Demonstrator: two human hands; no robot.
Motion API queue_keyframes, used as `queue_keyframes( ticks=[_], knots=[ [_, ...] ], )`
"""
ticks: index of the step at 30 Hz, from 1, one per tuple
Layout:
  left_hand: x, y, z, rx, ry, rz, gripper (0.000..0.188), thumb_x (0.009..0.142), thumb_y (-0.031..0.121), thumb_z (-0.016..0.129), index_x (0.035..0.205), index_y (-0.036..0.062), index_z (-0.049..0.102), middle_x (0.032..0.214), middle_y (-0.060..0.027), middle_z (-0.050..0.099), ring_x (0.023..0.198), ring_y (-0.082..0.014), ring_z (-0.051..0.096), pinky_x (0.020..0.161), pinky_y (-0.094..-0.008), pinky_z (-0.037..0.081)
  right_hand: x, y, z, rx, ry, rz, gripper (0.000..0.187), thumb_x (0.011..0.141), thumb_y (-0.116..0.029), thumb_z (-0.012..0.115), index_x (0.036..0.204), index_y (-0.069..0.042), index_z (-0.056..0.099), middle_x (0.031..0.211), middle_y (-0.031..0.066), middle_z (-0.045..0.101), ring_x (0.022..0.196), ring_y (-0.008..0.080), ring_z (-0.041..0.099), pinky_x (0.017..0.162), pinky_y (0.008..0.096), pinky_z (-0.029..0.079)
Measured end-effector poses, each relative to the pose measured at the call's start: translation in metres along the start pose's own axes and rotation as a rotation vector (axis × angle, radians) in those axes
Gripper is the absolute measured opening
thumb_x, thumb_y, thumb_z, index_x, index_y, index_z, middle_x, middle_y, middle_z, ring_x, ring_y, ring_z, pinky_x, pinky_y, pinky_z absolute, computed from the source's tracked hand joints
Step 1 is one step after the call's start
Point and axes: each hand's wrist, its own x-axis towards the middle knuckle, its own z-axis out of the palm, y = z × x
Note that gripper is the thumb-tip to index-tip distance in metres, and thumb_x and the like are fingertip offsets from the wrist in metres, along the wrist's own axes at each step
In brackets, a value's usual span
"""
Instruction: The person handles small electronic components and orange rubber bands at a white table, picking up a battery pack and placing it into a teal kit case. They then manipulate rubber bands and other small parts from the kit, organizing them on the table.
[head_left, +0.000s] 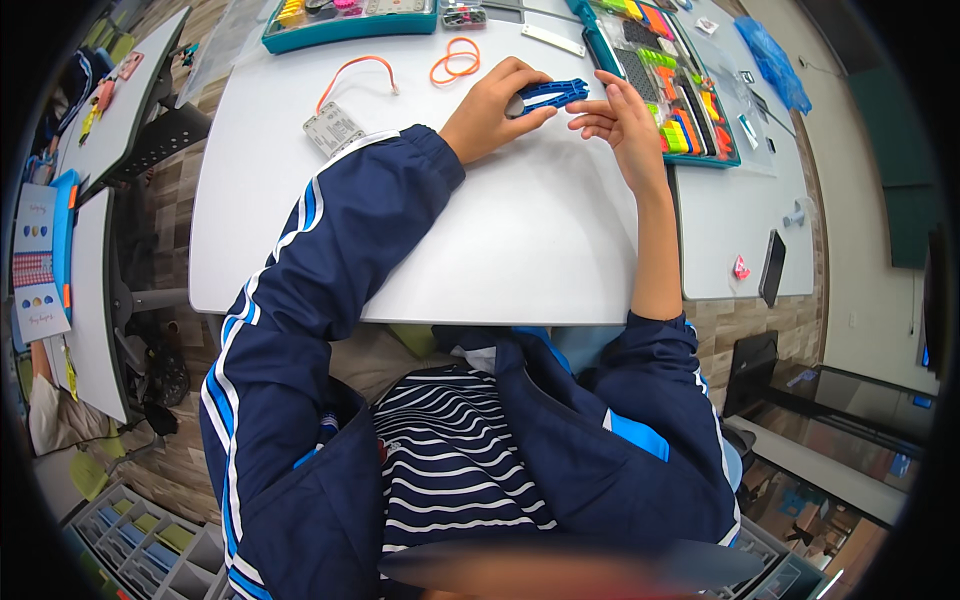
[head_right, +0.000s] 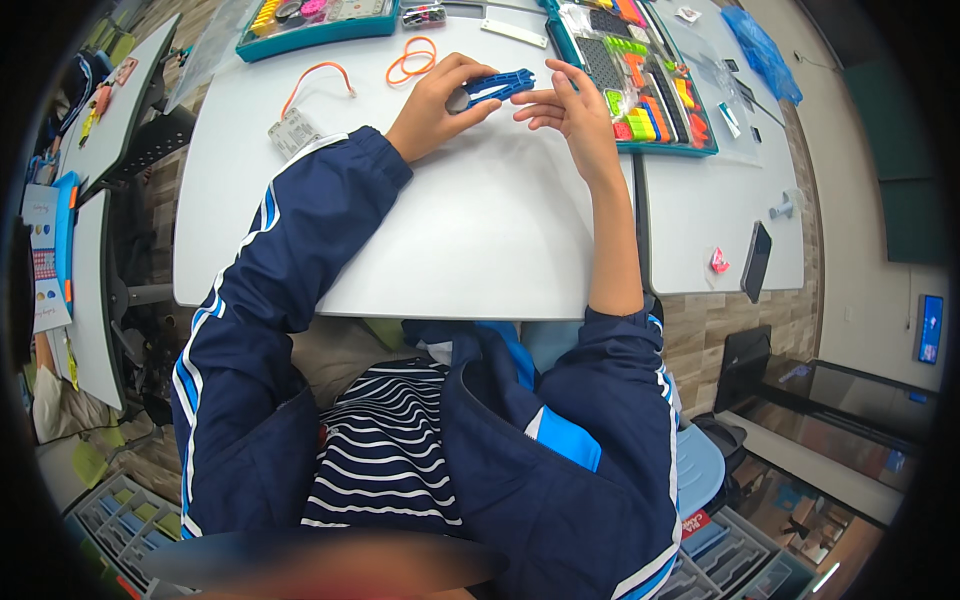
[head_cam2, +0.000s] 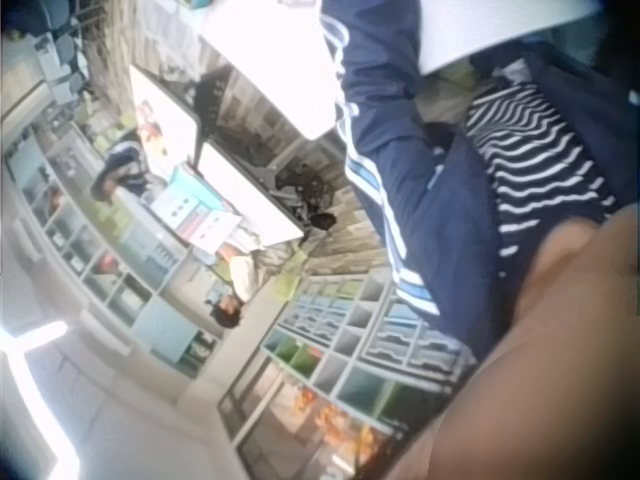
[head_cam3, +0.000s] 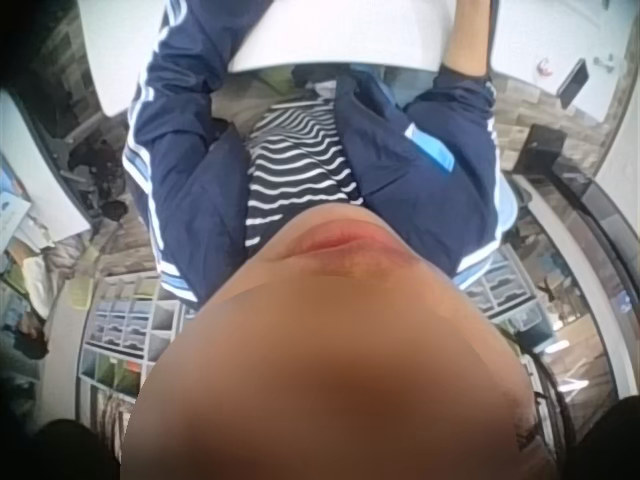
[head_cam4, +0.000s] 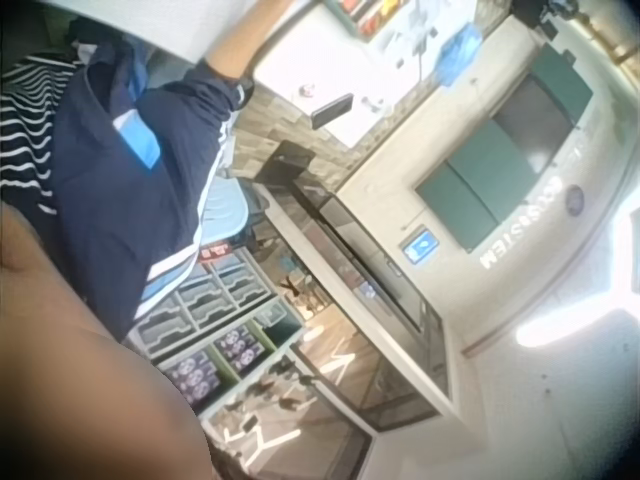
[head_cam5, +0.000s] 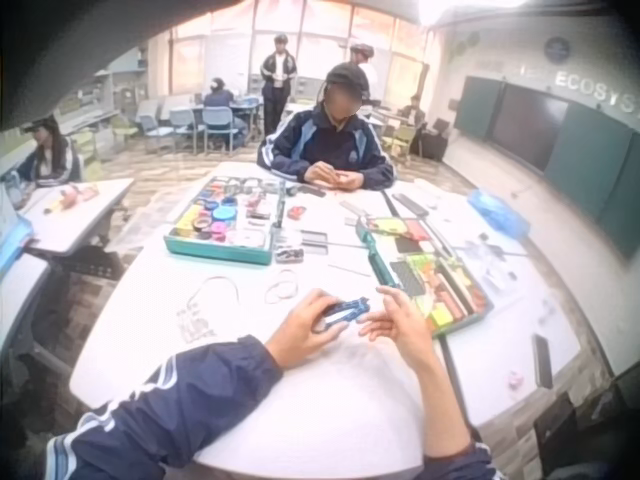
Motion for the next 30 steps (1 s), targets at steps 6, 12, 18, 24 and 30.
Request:
queue_keyframes(
  ticks=[6, 12, 18, 24, 30],
  knots=[
    [0.003, -0.003, -0.003, -0.019, 0.147, -0.072, 0.035, 0.086, 0.02, 0.075, 0.112, -0.0004, 0.064, 0.104, -0.012, 0.061, 0.093, -0.025, 0.063, 0.081, -0.033, 0.051, -0.001, 0.0, -0.003, -0.163, 0.177, -0.09, 0.043, 0.105, -0.031, 0.048, 0.13, 0.003, 0.055, 0.1, 0.0231, 0.073, 0.076, 0.0207, 0.074, 0.059, 0.0224, 0.054],
    [0.001, -0.004, -0.015, -0.058, 0.198, -0.207, 0.03, 0.089, 0.019, 0.071, 0.113, 0.0032, 0.064, 0.101, -0.0103, 0.064, 0.089, -0.0228, 0.062, 0.076, -0.0327, 0.05, 0.002, -0.001, -0.001, -0.198, 0.243, -0.038, 0.039, 0.102, -0.032, 0.056, 0.126, -0.001, 0.06, 0.09, 0.0128, 0.074, 0.067, 0.0141, 0.069, 0.061, 0.0215, 0.052],
    [-0.003, 0.013, -0.006, -0.011, -0.245, -0.175, 0.025, 0.097, 0.024, 0.063, 0.11, 0.0032, 0.066, 0.09, -0.0146, 0.068, 0.08, -0.0311, 0.065, 0.073, -0.0371, 0.051, -0.007, -0.001, 0.02, -0.076, -0.013, -0.058, 0.034, 0.097, -0.023, 0.065, 0.121, 0.001, 0.064, 0.095, 0.0105, 0.069, 0.079, 0.013, 0.068, 0.066, 0.0252, 0.055],
    [0.029, 0.022, -0.053, 0.277, -0.374, -0.112, 0.025, 0.092, 0.028, 0.069, 0.104, 0.0064, 0.07, 0.094, -0.0139, 0.071, 0.087, -0.031, 0.069, 0.076, -0.0379, 0.052, -0.006, -0.004, 0.018, -0.097, 0.017, -0.042, 0.031, 0.099, -0.024, 0.063, 0.116, 0.001, 0.068, 0.097, 0.0103, 0.07, 0.08, 0.0125, 0.067, 0.066, 0.0246, 0.054],
    [0.062, -0.039, -0.206, 0.551, 0.344, 0.082, 0.024, 0.075, 0.016, 0.079, 0.099, 0.0127, 0.078, 0.098, -0.0083, 0.071, 0.096, -0.0283, 0.062, 0.087, -0.0369, 0.049, -0.008, -0.011, 0.018, -0.214, 0.052, -0.038, 0.035, 0.103, -0.03, 0.055, 0.116, -0.001, 0.069, 0.1, 0.0106, 0.071, 0.078, 0.0127, 0.066, 0.067, 0.0235, 0.052]
  ],
)
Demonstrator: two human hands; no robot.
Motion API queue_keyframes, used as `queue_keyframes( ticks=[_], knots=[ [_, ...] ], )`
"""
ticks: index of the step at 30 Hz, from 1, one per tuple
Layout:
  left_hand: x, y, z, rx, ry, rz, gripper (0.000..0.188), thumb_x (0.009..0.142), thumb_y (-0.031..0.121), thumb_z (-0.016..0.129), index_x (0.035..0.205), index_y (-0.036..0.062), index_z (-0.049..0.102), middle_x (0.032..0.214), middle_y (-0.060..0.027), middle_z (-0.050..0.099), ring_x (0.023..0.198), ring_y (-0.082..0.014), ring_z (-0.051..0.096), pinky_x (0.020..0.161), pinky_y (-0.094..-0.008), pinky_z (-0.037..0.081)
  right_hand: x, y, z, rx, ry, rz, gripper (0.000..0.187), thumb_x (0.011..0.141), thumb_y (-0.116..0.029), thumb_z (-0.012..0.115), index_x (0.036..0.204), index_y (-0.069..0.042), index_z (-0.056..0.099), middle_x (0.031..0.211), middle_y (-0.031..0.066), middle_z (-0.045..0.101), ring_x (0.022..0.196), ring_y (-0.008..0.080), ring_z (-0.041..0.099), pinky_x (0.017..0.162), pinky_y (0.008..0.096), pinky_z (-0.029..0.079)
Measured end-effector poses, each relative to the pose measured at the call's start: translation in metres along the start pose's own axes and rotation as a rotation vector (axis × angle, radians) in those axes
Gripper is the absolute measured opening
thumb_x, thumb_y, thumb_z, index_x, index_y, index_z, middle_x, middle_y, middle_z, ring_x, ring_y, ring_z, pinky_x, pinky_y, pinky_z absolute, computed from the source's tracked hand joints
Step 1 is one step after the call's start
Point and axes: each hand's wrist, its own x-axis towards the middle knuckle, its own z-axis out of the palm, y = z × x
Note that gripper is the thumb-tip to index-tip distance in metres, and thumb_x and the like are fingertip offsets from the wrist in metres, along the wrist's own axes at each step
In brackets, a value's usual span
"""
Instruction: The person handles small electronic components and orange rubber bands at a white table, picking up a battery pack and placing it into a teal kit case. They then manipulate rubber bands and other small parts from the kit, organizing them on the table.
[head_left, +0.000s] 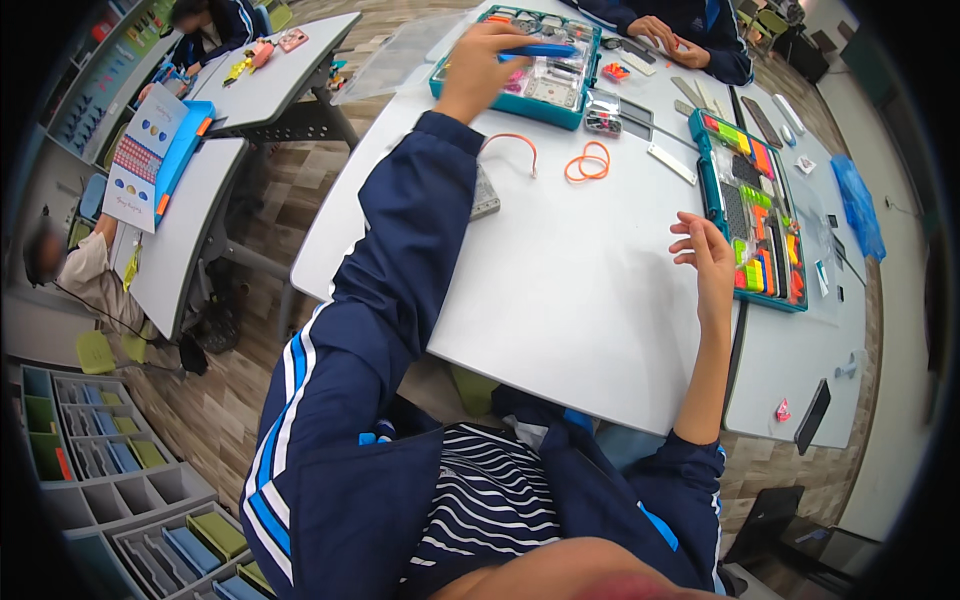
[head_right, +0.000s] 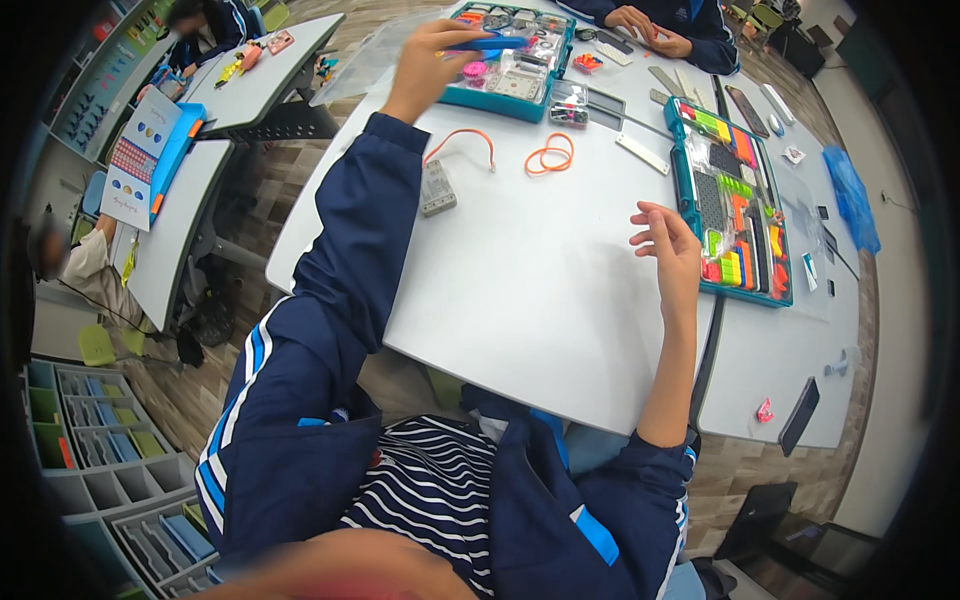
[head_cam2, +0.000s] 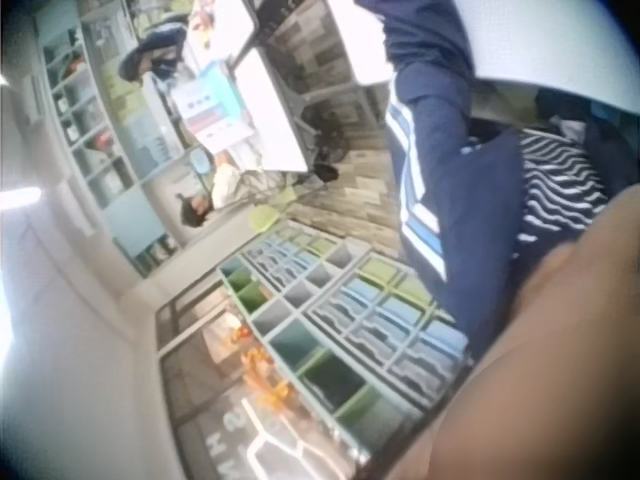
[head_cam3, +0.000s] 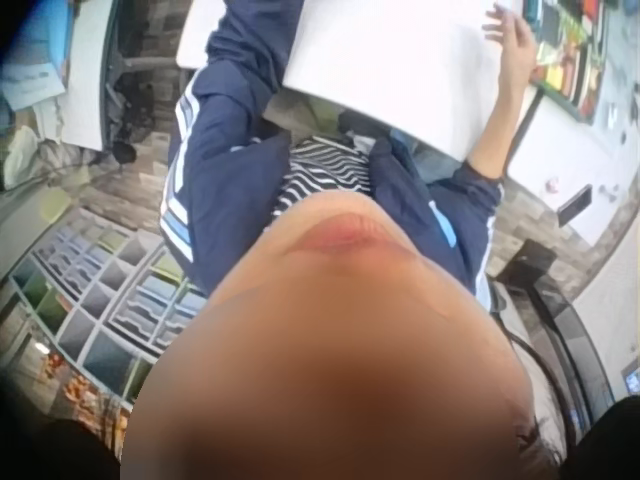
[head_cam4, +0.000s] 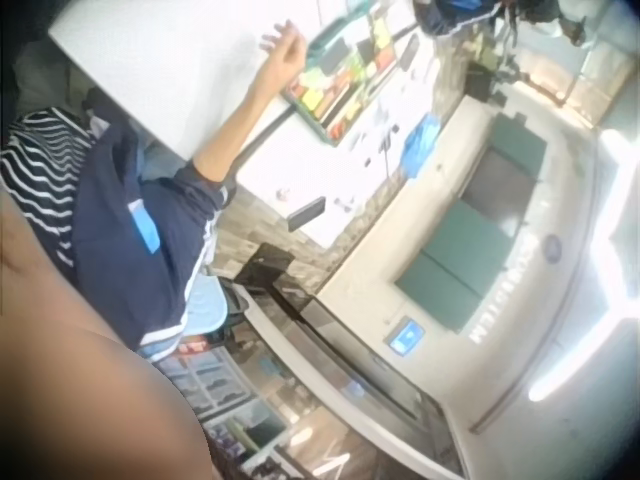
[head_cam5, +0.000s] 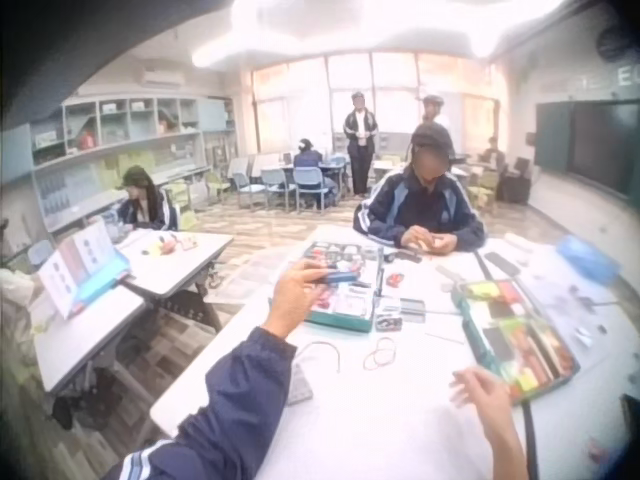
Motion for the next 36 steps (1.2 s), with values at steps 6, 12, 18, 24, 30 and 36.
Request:
queue_keyframes(
  ticks=[6, 12, 18, 24, 30, 36],
  knots=[
    [-0.046, -0.079, -0.01, 0.317, -0.192, -0.31, 0.028, 0.084, 0.01, 0.069, 0.11, 0.018, 0.075, 0.104, -0.0057, 0.068, 0.105, -0.028, 0.059, 0.102, -0.0512, 0.04, 0.001, 0.006, 0.002, 0.02, -0.058, 0.029, 0.031, 0.102, -0.026, 0.055, 0.113, 0.0, 0.069, 0.09, 0.0061, 0.068, 0.076, 0.0103, 0.063, 0.066, 0.0227, 0.05],
    [-0.07, -0.095, 0.012, 0.333, -0.283, -0.315, 0.037, 0.089, 0.008, 0.052, 0.119, 0.0205, 0.072, 0.12, -0.0024, 0.064, 0.121, -0.022, 0.054, 0.116, -0.0638, 0.017, 0.002, 0.013, 0.003, -0.022, -0.122, 0.037, 0.03, 0.103, -0.024, 0.055, 0.112, 0.0, 0.069, 0.09, 0.0056, 0.068, 0.074, 0.0085, 0.061, 0.066, 0.0213, 0.049],
    [-0.085, -0.104, 0.015, 0.349, -0.301, -0.286, 0.045, 0.092, 0.018, 0.045, 0.133, 0.0191, 0.064, 0.144, -0.0037, 0.055, 0.14, -0.0201, 0.042, 0.119, -0.0605, 0.011, 0.001, 0.014, 0.005, -0.061, -0.158, 0.041, 0.028, 0.102, -0.022, 0.056, 0.111, 0.001, 0.069, 0.089, 0.0054, 0.068, 0.074, 0.0083, 0.061, 0.066, 0.0212, 0.049],
    [-0.099, -0.099, 0.031, 0.524, -0.172, -0.179, 0.049, 0.091, 0.026, 0.05, 0.138, 0.0146, 0.057, 0.149, -0.0085, 0.048, 0.145, -0.0242, 0.033, 0.119, -0.0613, 0.009, 0.001, 0.019, 0.005, -0.072, -0.185, 0.046, 0.028, 0.102, -0.022, 0.056, 0.11, 0.001, 0.069, 0.089, 0.005, 0.068, 0.074, 0.0082, 0.061, 0.066, 0.0213, 0.048],
    [-0.101, -0.079, 0.034, 0.612, -0.154, -0.171, 0.048, 0.091, 0.039, 0.059, 0.133, 0.0153, 0.059, 0.125, -0.0104, 0.051, 0.127, -0.0287, 0.042, 0.115, -0.0636, 0.015, 0.001, 0.022, 0.01, -0.096, -0.205, 0.077, 0.026, 0.1, -0.022, 0.058, 0.107, 0.0, 0.07, 0.087, 0.0056, 0.069, 0.073, 0.0089, 0.061, 0.066, 0.0227, 0.048],
    [-0.1, -0.065, 0.024, 0.595, -0.172, -0.245, 0.048, 0.088, 0.034, 0.066, 0.133, 0.0176, 0.059, 0.127, -0.0073, 0.052, 0.128, -0.0281, 0.042, 0.114, -0.0589, 0.02, 0.001, 0.031, 0.01, -0.111, -0.209, 0.079, 0.026, 0.1, -0.023, 0.058, 0.106, -0.001, 0.071, 0.086, 0.0046, 0.068, 0.072, 0.0081, 0.06, 0.065, 0.022, 0.046]
  ],
)
